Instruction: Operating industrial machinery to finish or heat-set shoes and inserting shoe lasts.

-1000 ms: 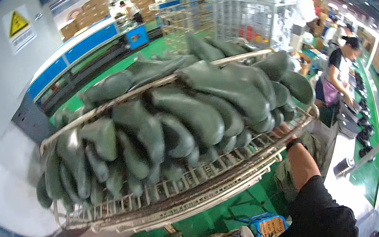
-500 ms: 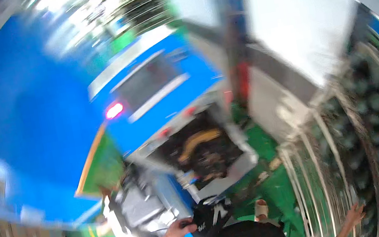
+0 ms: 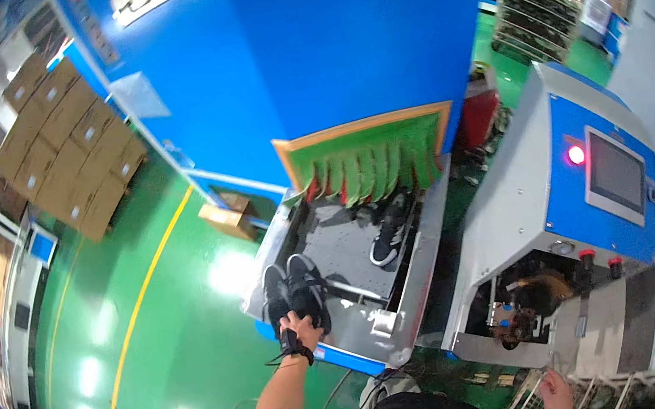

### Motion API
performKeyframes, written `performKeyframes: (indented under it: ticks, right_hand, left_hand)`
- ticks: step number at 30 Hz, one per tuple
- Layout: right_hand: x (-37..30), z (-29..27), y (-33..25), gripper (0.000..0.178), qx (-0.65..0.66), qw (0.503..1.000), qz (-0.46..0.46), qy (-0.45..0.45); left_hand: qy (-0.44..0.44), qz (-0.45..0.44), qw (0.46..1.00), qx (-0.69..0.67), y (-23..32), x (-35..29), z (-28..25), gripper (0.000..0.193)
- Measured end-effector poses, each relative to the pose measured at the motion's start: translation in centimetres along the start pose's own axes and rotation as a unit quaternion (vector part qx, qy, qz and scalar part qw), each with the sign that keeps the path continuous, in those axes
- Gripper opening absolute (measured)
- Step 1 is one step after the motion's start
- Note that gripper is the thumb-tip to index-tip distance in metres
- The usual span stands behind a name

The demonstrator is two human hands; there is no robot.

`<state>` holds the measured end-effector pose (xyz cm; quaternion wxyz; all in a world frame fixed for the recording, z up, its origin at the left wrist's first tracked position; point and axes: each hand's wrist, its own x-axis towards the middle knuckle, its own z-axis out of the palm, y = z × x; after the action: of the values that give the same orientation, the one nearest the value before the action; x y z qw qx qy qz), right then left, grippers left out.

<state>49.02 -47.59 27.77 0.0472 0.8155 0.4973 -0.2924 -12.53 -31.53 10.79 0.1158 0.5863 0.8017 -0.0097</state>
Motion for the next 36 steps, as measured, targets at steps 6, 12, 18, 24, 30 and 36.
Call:
performKeyframes:
  ticks: [6, 12, 18, 24, 30, 36]
  right_hand:
    - [1.5, 0.1, -7.7, 0.05, 0.0, 0.993, -0.038, -0.108]
    - [5.1, 1.7, -6.3, 0.044, -0.02, 0.978, -0.182, -0.103]
    - [7.0, 4.4, -6.4, 0.042, -0.1, 0.944, -0.248, -0.196]
    - [10.6, 9.6, -3.4, 0.048, -0.074, 0.879, -0.414, -0.224]
    - [6.2, 3.3, -11.0, 0.05, -0.083, 0.903, -0.371, -0.199]
    - [2.2, -9.1, -21.2, 0.016, 0.138, 0.785, -0.536, 0.279]
  left_hand:
    - [-0.008, 0.011, 0.992, -0.127, -6.4, -5.6, 0.8, 0.041]
    - [-0.022, 0.026, 0.985, -0.169, -7.1, -21.9, -5.2, 0.042]
    - [0.003, -0.249, 0.963, -0.103, -15.1, -48.5, -9.1, 0.043]
    - [0.247, -0.604, 0.745, 0.141, -23.5, -70.9, -9.4, 0.019]
    - [0.273, -0.702, 0.656, 0.046, -27.0, -65.5, -9.1, 0.025]
    - [0.219, -0.383, 0.885, -0.15, -16.9, -33.4, -3.4, 0.021]
